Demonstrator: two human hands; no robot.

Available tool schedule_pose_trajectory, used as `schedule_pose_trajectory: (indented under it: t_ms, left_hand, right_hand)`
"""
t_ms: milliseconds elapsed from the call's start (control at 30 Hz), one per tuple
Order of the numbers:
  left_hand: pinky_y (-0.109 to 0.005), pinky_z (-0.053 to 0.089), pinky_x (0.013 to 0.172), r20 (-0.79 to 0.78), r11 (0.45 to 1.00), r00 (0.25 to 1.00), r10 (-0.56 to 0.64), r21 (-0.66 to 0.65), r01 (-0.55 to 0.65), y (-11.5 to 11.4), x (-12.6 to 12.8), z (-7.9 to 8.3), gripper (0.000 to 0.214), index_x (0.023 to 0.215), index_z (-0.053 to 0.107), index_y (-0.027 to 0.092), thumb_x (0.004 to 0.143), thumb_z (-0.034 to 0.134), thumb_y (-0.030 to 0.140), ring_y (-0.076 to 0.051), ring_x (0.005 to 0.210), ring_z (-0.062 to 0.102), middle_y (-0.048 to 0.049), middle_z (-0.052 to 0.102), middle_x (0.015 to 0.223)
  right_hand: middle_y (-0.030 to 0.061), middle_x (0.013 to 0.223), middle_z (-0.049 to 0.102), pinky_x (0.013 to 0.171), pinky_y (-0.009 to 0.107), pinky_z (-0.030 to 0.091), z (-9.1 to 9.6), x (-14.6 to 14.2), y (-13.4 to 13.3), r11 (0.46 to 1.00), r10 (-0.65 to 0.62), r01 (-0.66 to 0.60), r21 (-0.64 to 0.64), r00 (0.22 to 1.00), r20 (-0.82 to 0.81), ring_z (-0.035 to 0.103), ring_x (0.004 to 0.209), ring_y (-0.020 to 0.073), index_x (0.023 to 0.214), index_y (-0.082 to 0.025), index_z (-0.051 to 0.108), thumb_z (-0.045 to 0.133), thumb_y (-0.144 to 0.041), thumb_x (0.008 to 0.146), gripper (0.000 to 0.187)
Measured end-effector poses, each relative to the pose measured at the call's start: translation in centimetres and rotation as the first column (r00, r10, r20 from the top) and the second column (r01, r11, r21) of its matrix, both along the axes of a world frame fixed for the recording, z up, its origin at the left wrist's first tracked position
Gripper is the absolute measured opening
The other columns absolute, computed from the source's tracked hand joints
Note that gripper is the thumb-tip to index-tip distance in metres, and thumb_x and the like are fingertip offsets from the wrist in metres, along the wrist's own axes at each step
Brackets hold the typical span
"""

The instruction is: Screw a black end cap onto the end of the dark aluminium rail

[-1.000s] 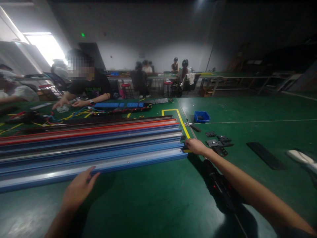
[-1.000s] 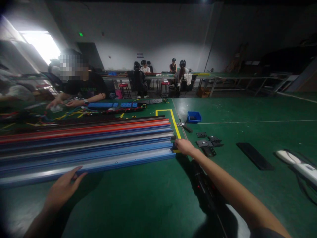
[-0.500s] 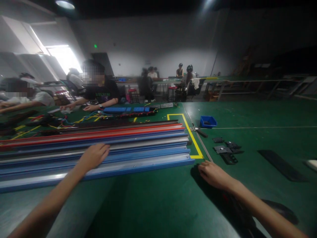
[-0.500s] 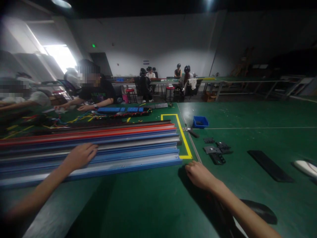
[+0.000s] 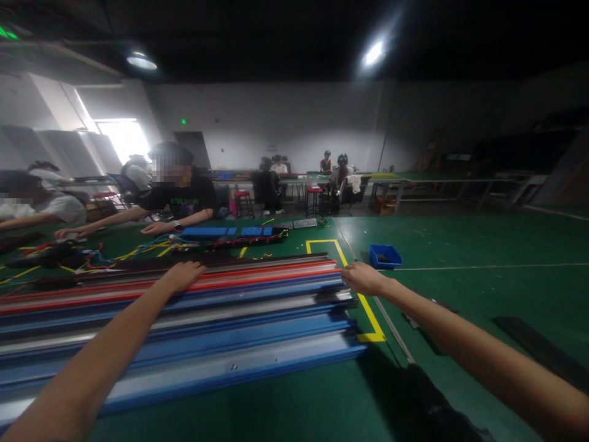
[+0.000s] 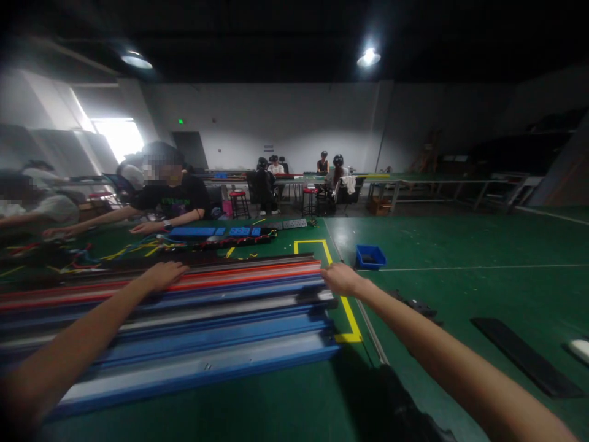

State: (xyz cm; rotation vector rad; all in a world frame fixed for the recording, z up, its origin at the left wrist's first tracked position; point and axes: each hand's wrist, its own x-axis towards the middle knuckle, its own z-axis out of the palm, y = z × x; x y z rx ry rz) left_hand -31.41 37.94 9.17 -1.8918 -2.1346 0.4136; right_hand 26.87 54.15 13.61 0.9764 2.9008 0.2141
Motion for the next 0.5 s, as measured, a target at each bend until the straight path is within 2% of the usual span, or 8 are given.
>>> schedule_pose_trajectory:
  t_ms: [67, 133, 200, 267, 367, 500]
  left_hand:
    - [-0.04, 0.054, 0.098, 0.02, 0.999, 0.999, 0.03, -0.023, -0.029, 1.1, -0.2, -1.0, 0.047, 0.135, 0.072, 0.021, 0.099, 0.043, 0.015, -0.029, 0.121, 0.069, -0.0175, 0.072, 0.134]
    - [-0.041, 0.054, 0.1, 0.038, 0.997, 0.997, 0.066, -0.045, -0.064, 1.7, -0.5, -1.8, 0.047, 0.136, 0.071, 0.021, 0.101, 0.039, 0.017, -0.029, 0.123, 0.069, -0.0183, 0.071, 0.136]
    - [-0.041, 0.053, 0.101, 0.061, 0.993, 0.993, 0.097, -0.066, -0.093, 2.0, -1.1, -2.2, 0.046, 0.134, 0.072, 0.019, 0.103, 0.038, 0.02, -0.029, 0.123, 0.069, -0.0186, 0.071, 0.137]
    - [-0.041, 0.053, 0.101, 0.087, 0.989, 0.988, 0.129, -0.084, -0.122, 2.0, -2.0, -2.3, 0.045, 0.13, 0.074, 0.018, 0.103, 0.038, 0.021, -0.029, 0.121, 0.07, -0.0187, 0.072, 0.135]
    - [-0.041, 0.054, 0.099, 0.13, 0.978, 0.973, 0.189, -0.112, -0.175, 1.8, -3.7, -2.3, 0.044, 0.123, 0.076, 0.018, 0.104, 0.038, 0.028, -0.029, 0.115, 0.072, -0.0185, 0.076, 0.127]
    - [-0.039, 0.054, 0.101, 0.182, 0.97, 0.957, 0.226, -0.133, -0.203, 1.6, -5.9, -2.4, 0.047, 0.12, 0.077, 0.016, 0.104, 0.037, 0.035, -0.028, 0.116, 0.072, -0.0187, 0.076, 0.126]
  right_hand:
    - [0.0185, 0.118, 0.076, 0.097, 0.037, 0.055, -0.2, -2.9, 2.6, 0.998, -0.062, 0.062, 0.006, 0.998, 0.005, 0.073, 0.111, 0.0273, 0.117, -0.011, 0.076, 0.054, -0.013, 0.105, 0.024]
    - [0.0148, 0.126, 0.072, 0.101, 0.042, 0.057, -0.8, -5.5, 4.7, 0.993, -0.116, 0.116, -0.003, 0.993, 0.005, 0.071, 0.114, 0.0252, 0.126, -0.013, 0.071, 0.058, -0.024, 0.109, 0.024]
    - [0.0117, 0.134, 0.067, 0.099, 0.046, 0.06, -1.4, -7.9, 6.3, 0.986, -0.162, 0.162, -0.03, 0.987, 0.01, 0.069, 0.115, 0.0245, 0.134, -0.016, 0.066, 0.066, -0.036, 0.107, 0.033]
    - [0.0113, 0.136, 0.066, 0.098, 0.046, 0.061, -2.1, -9.8, 7.6, 0.978, -0.189, 0.191, -0.08, 0.981, 0.03, 0.069, 0.116, 0.0246, 0.137, -0.017, 0.065, 0.068, -0.038, 0.106, 0.037]
    - [0.0114, 0.135, 0.066, 0.097, 0.045, 0.061, -2.7, -11.7, 9.2, 0.962, -0.193, 0.204, -0.181, 0.978, 0.078, 0.069, 0.115, 0.0245, 0.136, -0.017, 0.065, 0.068, -0.037, 0.106, 0.037]
    - [0.0109, 0.136, 0.066, 0.098, 0.044, 0.061, -3.4, -12.4, 10.9, 0.938, -0.158, 0.183, -0.293, 0.982, 0.107, 0.069, 0.115, 0.0241, 0.134, -0.018, 0.067, 0.066, -0.038, 0.107, 0.033]
